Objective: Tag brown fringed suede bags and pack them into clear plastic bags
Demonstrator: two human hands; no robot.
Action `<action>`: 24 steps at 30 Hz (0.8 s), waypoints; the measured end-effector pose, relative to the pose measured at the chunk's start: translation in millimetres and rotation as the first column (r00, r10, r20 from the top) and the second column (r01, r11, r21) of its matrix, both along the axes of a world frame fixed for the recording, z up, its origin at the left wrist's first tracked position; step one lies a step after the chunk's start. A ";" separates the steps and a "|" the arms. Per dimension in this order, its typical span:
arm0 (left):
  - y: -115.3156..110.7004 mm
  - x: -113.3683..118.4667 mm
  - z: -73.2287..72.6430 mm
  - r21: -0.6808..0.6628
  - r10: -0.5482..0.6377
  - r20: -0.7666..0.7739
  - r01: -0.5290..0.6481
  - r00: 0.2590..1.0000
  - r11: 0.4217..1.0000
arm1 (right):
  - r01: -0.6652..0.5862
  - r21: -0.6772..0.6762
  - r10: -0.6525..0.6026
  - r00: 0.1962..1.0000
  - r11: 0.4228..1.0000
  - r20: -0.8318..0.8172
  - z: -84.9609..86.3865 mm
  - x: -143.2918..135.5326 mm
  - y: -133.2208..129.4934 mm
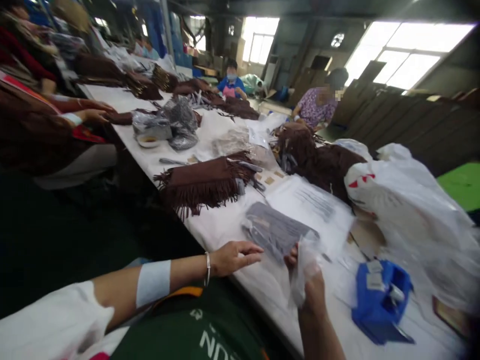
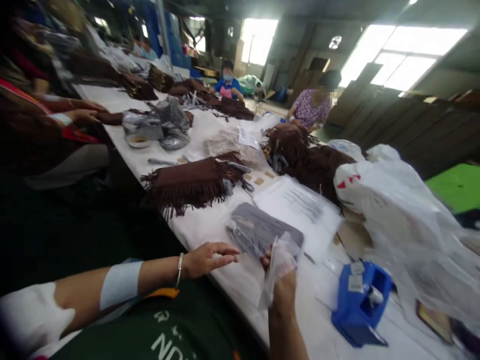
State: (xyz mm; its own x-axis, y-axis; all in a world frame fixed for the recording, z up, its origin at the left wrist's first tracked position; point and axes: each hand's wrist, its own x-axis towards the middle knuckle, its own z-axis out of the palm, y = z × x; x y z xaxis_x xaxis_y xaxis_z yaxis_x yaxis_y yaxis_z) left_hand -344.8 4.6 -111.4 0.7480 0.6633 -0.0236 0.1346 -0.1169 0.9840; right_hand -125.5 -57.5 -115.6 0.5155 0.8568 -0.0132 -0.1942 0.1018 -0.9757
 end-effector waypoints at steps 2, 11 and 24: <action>-0.2 20.2 6.4 -0.111 -0.101 0.074 0.109 0.992 0.988 | 0.077 -0.010 -0.077 0.994 0.997 -0.075 -2.2 -14.1 -3.4; -9.0 77.3 5.3 -0.292 0.050 0.181 0.005 0.982 0.957 | 0.109 -0.078 -0.124 0.965 0.991 -0.231 28.8 -24.2 -15.0; 101.6 80.4 1.2 -0.219 0.303 -0.082 -0.313 0.950 0.924 | 0.710 0.123 -0.721 0.685 0.693 0.106 64.7 262.8 13.6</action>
State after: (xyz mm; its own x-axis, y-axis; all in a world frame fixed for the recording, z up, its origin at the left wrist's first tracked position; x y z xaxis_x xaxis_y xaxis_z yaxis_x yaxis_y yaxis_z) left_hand -264.4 106.2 -110.2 0.5021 0.8338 -0.2296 0.1742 0.1625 0.9712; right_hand 137.3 -43.9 -50.9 0.9638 0.2226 0.1467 0.0971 0.2193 -0.9708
